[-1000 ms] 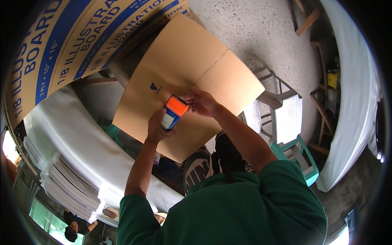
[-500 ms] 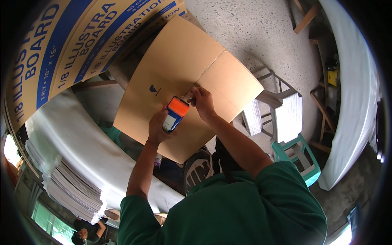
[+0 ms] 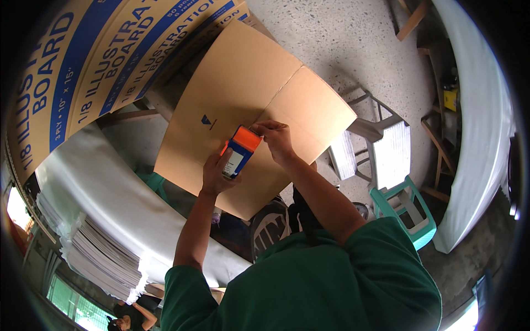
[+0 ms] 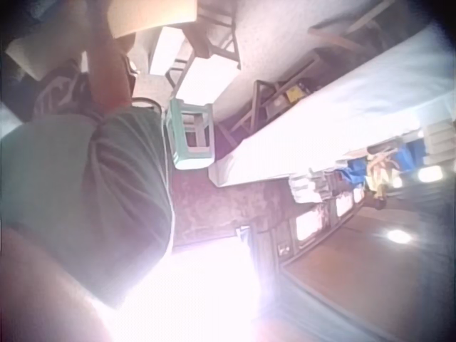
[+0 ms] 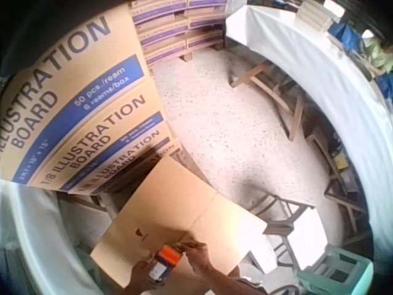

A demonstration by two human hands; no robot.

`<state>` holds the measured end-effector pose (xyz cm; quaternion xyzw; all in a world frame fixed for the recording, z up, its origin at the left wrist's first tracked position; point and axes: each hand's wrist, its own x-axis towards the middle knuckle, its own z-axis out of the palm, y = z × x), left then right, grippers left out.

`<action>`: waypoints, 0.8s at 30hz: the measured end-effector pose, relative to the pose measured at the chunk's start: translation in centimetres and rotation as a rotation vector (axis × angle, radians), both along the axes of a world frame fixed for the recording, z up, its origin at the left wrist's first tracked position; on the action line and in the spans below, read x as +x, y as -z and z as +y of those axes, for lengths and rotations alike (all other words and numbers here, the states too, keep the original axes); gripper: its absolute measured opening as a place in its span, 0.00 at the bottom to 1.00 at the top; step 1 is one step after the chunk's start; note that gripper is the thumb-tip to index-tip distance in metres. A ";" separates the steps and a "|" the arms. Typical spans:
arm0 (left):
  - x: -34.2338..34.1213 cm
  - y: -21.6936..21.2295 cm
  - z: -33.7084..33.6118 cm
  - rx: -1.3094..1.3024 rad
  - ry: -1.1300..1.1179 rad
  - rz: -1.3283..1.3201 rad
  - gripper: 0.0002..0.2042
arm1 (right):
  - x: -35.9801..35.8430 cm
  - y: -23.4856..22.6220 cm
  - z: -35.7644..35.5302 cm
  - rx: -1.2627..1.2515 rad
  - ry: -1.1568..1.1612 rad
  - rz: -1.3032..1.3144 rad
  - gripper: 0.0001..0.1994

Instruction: The person wraps boards in paper, secures the paper with tape, and then places the wrapped boards into a cardboard box.

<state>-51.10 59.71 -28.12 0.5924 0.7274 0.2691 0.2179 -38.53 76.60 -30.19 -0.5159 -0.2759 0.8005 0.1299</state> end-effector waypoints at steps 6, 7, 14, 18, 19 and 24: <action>0.3 -1.3 2.8 -0.020 -0.109 -0.148 0.37 | 0.3 -0.7 4.3 0.523 -0.042 -0.190 0.04; 0.4 -1.8 3.8 -0.055 -0.127 -0.212 0.37 | 0.7 -0.9 6.8 0.602 -0.008 -0.224 0.04; 1.8 -3.8 10.0 -0.144 -0.160 -0.295 0.37 | 2.3 -0.2 20.6 0.742 -0.061 -0.323 0.08; 1.9 -4.1 11.4 -0.194 -0.184 -0.229 0.36 | 1.3 1.7 21.6 0.762 -0.052 -0.272 0.09; 2.0 -4.0 11.5 -0.205 -0.197 -0.205 0.36 | 1.0 2.5 21.5 0.741 -0.056 -0.284 0.09; 3.5 -4.1 12.9 -0.294 -0.208 -0.101 0.37 | 1.4 6.7 22.2 0.559 -0.390 -0.424 0.14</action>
